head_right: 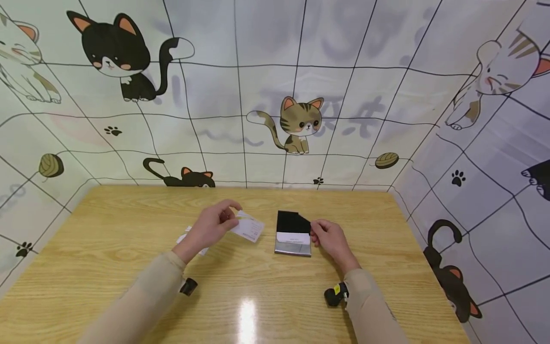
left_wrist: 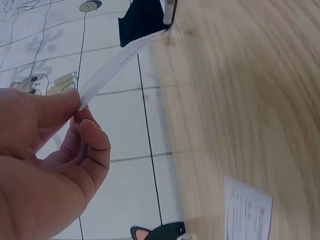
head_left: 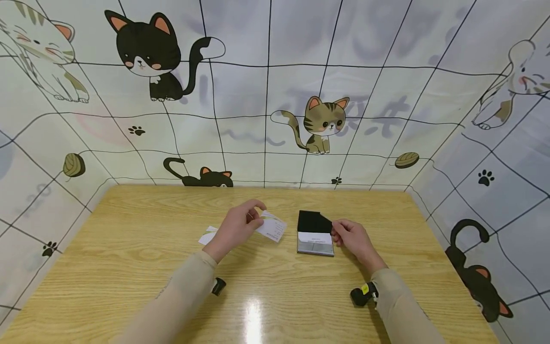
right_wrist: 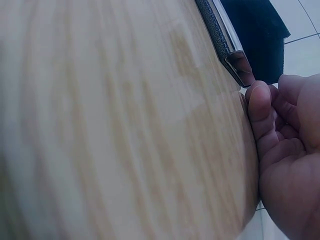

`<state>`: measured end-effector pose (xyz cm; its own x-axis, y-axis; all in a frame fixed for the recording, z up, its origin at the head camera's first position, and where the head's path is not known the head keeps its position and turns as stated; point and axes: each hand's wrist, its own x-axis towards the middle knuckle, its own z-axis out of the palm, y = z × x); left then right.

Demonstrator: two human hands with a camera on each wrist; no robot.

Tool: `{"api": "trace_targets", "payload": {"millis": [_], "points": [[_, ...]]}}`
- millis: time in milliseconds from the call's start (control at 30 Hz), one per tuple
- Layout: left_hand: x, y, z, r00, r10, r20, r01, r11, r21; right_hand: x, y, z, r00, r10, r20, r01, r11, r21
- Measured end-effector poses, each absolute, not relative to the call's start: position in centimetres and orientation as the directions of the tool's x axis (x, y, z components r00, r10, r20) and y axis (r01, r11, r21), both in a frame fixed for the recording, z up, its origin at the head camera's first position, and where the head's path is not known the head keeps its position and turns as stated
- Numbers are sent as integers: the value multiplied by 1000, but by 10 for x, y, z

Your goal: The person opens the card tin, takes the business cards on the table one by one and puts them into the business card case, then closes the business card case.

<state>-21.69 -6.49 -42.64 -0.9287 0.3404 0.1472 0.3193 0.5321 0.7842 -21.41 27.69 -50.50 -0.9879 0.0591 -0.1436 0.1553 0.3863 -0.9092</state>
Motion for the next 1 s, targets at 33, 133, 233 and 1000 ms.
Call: {"api": "trace_targets", "payload": {"millis": [33, 133, 233, 1000], "points": [[-218, -60, -427, -927, 343, 150, 322, 525, 788, -214, 277, -505, -988, 59, -143, 154, 387, -909], [-219, -47, -430, -921, 353, 163, 335, 508, 794, -215, 277, -505, -988, 61, -140, 152, 387, -909], [-221, -35, -434, -917, 365, 164, 340, 495, 799, -215, 277, -506, -988, 69, -139, 154, 384, -910], [-224, 17, -460, -932, 343, 114, 288, 513, 809, -213, 276, -506, -988, 70, -140, 156, 395, -905]]}}
